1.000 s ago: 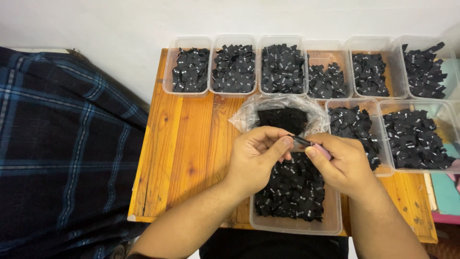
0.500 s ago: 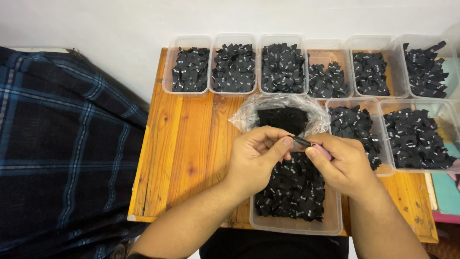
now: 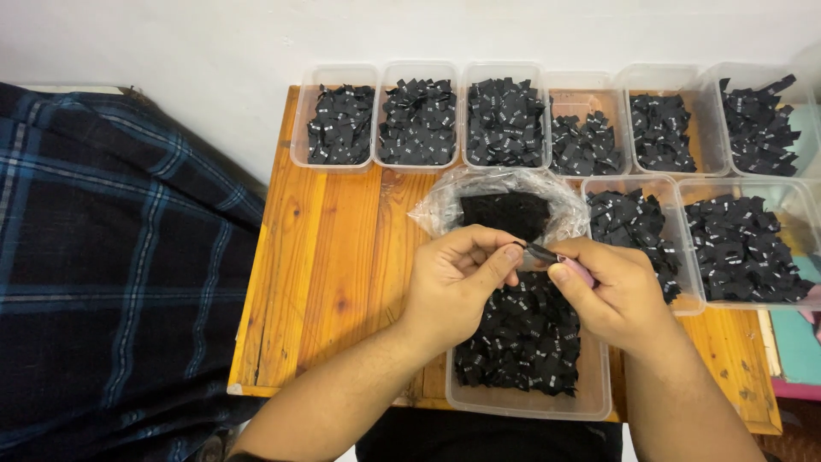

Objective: Trimming excess threads or material from black fabric labels using a small nipper tool and sorting them into plastic containers.

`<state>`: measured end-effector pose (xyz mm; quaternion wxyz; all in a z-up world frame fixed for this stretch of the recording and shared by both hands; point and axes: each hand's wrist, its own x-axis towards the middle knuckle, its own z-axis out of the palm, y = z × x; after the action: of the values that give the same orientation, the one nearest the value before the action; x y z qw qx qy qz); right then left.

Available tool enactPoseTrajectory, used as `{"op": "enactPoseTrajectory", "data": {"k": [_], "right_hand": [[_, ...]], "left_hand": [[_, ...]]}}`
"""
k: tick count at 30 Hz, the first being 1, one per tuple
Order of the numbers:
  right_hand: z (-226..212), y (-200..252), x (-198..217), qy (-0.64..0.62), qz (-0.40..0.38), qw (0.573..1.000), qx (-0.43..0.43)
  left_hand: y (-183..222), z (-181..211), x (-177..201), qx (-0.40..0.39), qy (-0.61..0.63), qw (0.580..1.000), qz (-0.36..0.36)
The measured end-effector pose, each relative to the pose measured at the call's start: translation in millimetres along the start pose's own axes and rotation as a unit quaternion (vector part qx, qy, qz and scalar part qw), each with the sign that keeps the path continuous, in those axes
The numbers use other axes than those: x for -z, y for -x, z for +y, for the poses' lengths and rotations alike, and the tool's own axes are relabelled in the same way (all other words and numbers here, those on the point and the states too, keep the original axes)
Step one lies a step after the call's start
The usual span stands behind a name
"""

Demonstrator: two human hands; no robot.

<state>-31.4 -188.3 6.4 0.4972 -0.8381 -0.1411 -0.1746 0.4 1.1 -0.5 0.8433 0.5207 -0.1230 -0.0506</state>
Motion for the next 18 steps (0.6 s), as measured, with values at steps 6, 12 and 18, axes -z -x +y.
{"op": "enactPoseTrajectory", "data": {"k": [6, 12, 18], "right_hand": [[3.9, 2.2, 0.9, 0.004, -0.008, 1.000, 0.002], [1.4, 0.5, 1.0, 0.004, -0.010, 1.000, 0.006], [-7.1, -7.4, 0.8, 0.006, -0.011, 1.000, 0.021]], "left_hand": [[2.7, 6.3, -2.6, -0.020, 0.000, 1.000, -0.013], [2.9, 7.2, 0.9, -0.054, -0.045, 0.997, -0.029], [1.2, 12.2, 0.7, -0.067, -0.063, 0.995, -0.039]]}}
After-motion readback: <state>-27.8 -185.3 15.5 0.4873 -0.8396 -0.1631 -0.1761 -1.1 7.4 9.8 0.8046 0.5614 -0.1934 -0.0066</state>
